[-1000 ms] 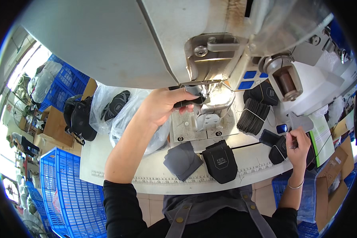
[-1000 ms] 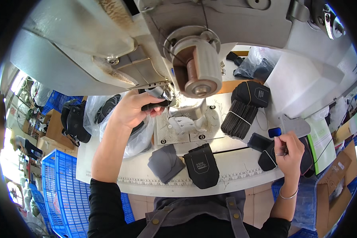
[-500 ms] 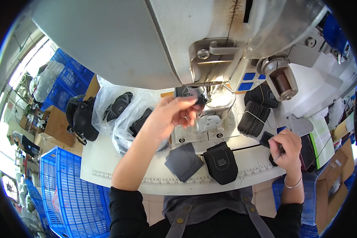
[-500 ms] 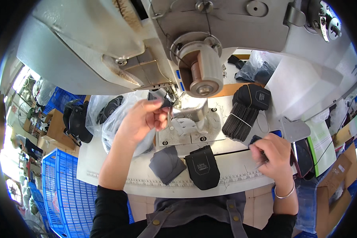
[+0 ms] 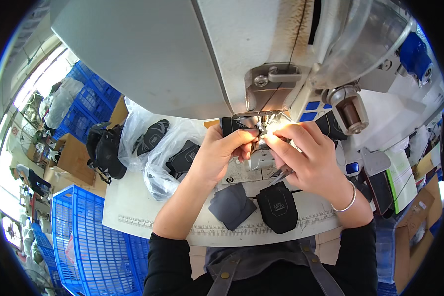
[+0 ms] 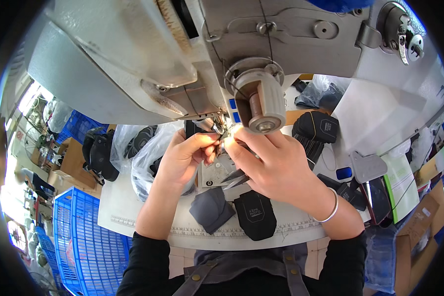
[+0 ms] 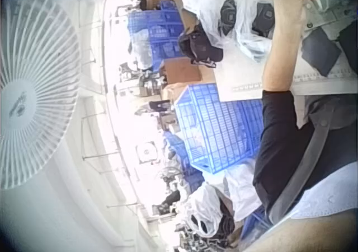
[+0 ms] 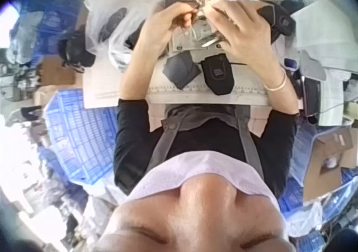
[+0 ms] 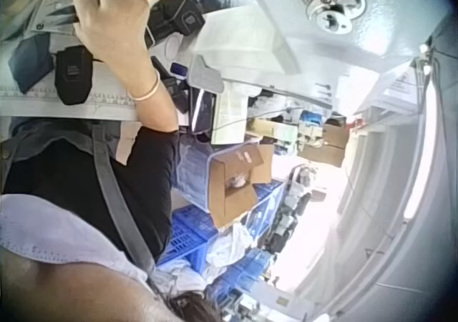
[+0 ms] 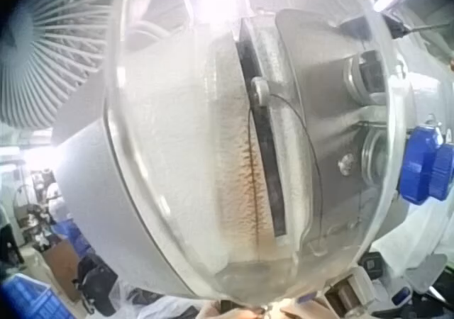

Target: Stitching a black leather patch component using an industrial sewing machine.

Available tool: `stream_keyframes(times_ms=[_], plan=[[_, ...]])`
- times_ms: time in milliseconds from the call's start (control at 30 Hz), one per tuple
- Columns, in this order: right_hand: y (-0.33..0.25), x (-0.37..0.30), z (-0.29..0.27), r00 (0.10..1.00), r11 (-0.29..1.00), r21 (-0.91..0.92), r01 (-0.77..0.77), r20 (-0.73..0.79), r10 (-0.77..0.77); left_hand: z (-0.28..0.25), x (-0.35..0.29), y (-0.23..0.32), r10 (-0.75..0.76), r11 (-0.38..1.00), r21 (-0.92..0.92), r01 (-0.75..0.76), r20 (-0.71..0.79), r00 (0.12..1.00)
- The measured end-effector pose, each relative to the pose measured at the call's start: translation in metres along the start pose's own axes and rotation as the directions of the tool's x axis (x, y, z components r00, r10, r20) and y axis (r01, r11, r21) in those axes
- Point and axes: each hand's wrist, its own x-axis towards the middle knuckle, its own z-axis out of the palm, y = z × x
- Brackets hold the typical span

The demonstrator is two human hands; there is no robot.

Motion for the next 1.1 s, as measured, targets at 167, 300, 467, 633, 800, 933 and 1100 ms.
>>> stream_keyframes(times_ms=[167,300,467,633,800,933,1100], plan=[[0.002,0.0,-0.003,0.998,0.998,0.038,0.042,-0.054,-0.04,-0.001,0.001,0.0,0.019,1.0,0.003,-0.019,-0.01,1.0],[0.003,0.0,-0.006,0.997,0.997,0.049,0.061,-0.044,-0.059,-0.004,0.003,0.002,0.016,1.0,0.003,-0.016,-0.004,1.0],[0.002,-0.001,-0.006,0.999,0.997,0.066,0.035,-0.032,-0.033,-0.007,0.007,-0.001,0.02,1.0,-0.014,-0.02,0.006,1.0],[0.002,0.001,-0.007,0.998,0.997,0.06,0.043,-0.042,-0.041,-0.005,0.009,0.0,0.033,0.999,-0.015,-0.034,-0.002,0.999],[0.001,0.0,-0.008,1.0,0.996,0.083,0.024,-0.017,-0.023,-0.006,0.01,-0.001,0.039,0.999,-0.017,-0.039,-0.007,0.999],[0.001,0.001,-0.007,0.999,0.996,0.085,0.026,-0.037,-0.023,-0.005,0.01,-0.001,0.037,0.999,-0.031,-0.037,-0.005,0.999],[0.002,0.0,-0.008,0.999,0.996,0.088,0.024,-0.024,-0.022,-0.004,0.005,-0.002,0.03,0.999,-0.025,-0.031,-0.029,0.999]])
